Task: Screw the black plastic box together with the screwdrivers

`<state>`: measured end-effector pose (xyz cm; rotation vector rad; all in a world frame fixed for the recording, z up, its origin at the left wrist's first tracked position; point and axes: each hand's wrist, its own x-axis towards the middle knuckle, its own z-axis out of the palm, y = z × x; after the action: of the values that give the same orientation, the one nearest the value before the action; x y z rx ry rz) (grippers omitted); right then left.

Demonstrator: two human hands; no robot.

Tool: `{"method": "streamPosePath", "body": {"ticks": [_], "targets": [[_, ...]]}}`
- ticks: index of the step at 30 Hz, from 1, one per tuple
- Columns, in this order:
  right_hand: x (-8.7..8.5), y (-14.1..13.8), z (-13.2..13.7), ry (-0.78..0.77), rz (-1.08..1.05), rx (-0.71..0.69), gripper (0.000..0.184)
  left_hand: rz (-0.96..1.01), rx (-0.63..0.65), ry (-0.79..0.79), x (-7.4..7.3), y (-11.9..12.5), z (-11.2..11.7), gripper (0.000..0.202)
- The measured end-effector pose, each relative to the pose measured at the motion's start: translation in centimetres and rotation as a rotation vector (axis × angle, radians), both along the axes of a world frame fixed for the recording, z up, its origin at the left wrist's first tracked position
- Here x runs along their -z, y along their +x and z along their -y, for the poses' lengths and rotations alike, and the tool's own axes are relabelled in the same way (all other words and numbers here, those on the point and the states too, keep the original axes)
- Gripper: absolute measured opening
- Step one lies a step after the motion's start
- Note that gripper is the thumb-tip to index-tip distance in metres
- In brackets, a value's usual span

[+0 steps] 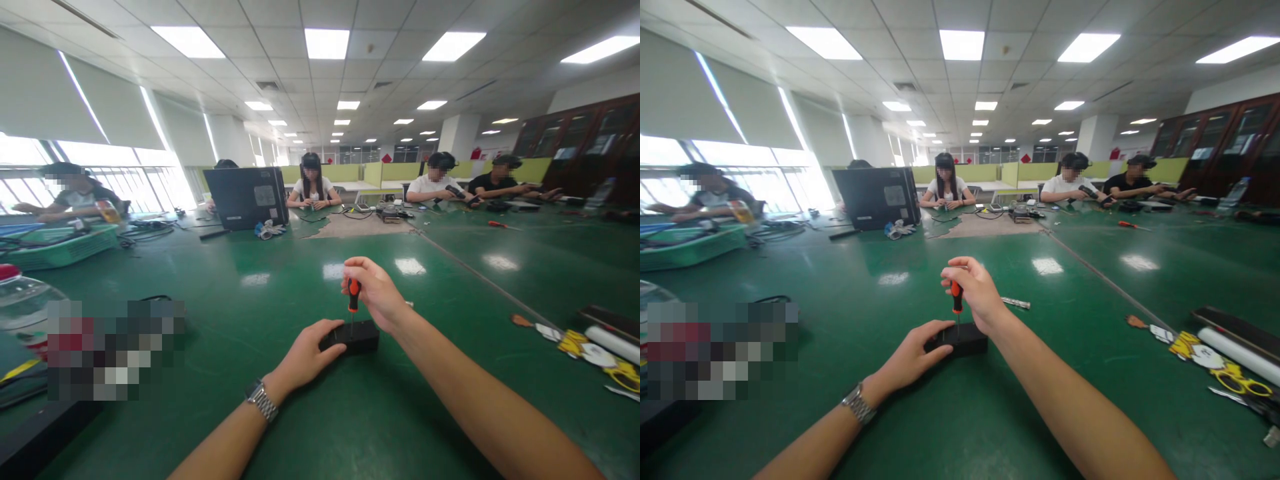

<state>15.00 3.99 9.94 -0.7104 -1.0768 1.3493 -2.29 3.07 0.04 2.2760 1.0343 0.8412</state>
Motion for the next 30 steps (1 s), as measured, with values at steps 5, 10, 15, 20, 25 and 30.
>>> {"method": "streamPosePath", "body": {"ticks": [5, 10, 15, 20, 25, 30], "targets": [[0.0, 0.01, -0.14, -0.003, -0.022, -0.057, 0.024, -0.005, 0.006, -0.001, -0.08, 0.02, -0.02, 0.04], [0.04, -0.12, -0.11, 0.028, 0.003, -0.052, 0.025, -0.006, 0.011, 0.005, -0.03, -0.09, -0.12, 0.04], [-0.15, -0.24, 0.14, 0.024, 0.028, -0.054, 0.026, -0.01, 0.009, 0.006, -0.04, -0.08, -0.1, 0.04], [-0.21, -0.11, 0.11, 0.012, 0.024, -0.079, 0.023, -0.018, 0.002, 0.004, 0.0, -0.02, -0.03, 0.04], [-0.23, -0.01, 0.21, 0.002, 0.016, -0.081, 0.022, -0.006, 0.009, 0.007, 0.02, -0.08, -0.05, 0.04], [-0.3, -0.09, 0.37, 0.017, 0.036, -0.076, 0.025, -0.007, 0.01, 0.002, -0.08, -0.07, -0.01, 0.04]]}}
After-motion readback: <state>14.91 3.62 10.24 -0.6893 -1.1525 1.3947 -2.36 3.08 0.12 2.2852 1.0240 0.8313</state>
